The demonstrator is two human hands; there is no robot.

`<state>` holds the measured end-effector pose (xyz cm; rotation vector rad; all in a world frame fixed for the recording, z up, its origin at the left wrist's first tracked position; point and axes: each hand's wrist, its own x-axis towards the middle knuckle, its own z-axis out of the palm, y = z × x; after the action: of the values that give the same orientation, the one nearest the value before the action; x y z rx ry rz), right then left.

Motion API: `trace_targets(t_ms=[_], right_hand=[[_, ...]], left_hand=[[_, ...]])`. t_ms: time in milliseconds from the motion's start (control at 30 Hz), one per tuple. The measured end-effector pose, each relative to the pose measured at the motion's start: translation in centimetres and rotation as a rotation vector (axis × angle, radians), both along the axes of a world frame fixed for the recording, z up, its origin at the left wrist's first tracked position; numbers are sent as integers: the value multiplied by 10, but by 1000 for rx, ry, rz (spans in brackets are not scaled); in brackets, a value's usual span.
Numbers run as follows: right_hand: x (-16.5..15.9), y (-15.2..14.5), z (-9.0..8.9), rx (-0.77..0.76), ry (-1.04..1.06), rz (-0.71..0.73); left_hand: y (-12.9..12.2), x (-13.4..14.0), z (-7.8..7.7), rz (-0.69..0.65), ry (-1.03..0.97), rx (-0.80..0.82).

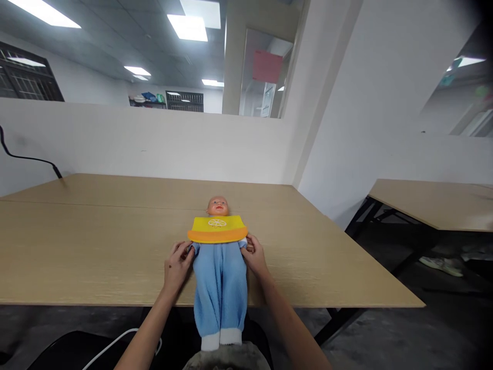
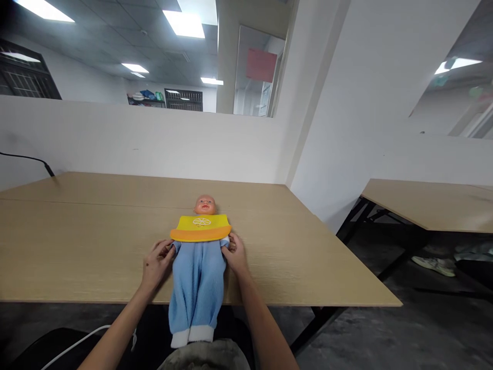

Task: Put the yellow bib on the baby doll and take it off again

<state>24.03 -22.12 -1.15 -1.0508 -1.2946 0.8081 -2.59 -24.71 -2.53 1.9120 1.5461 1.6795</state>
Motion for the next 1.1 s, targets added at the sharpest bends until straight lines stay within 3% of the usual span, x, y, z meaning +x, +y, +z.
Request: trace_targets(t_ms=[133,300,500,733,1100], right_hand=[[1,0,1,-11,3,35],[1,-1,3,-26,-28,-1],[0,-3,5,5,-85,-39],[1,-5,2,182,-287,-255],[2,-10,7,295,-370,-325]], left_hand=[[-2,2,2,8,13,0],[-3,3,4,64,69,37],[-3,2,2,42,100,50],[-4,1,0,24,113,26],[-9,3,4,158,133,66]])
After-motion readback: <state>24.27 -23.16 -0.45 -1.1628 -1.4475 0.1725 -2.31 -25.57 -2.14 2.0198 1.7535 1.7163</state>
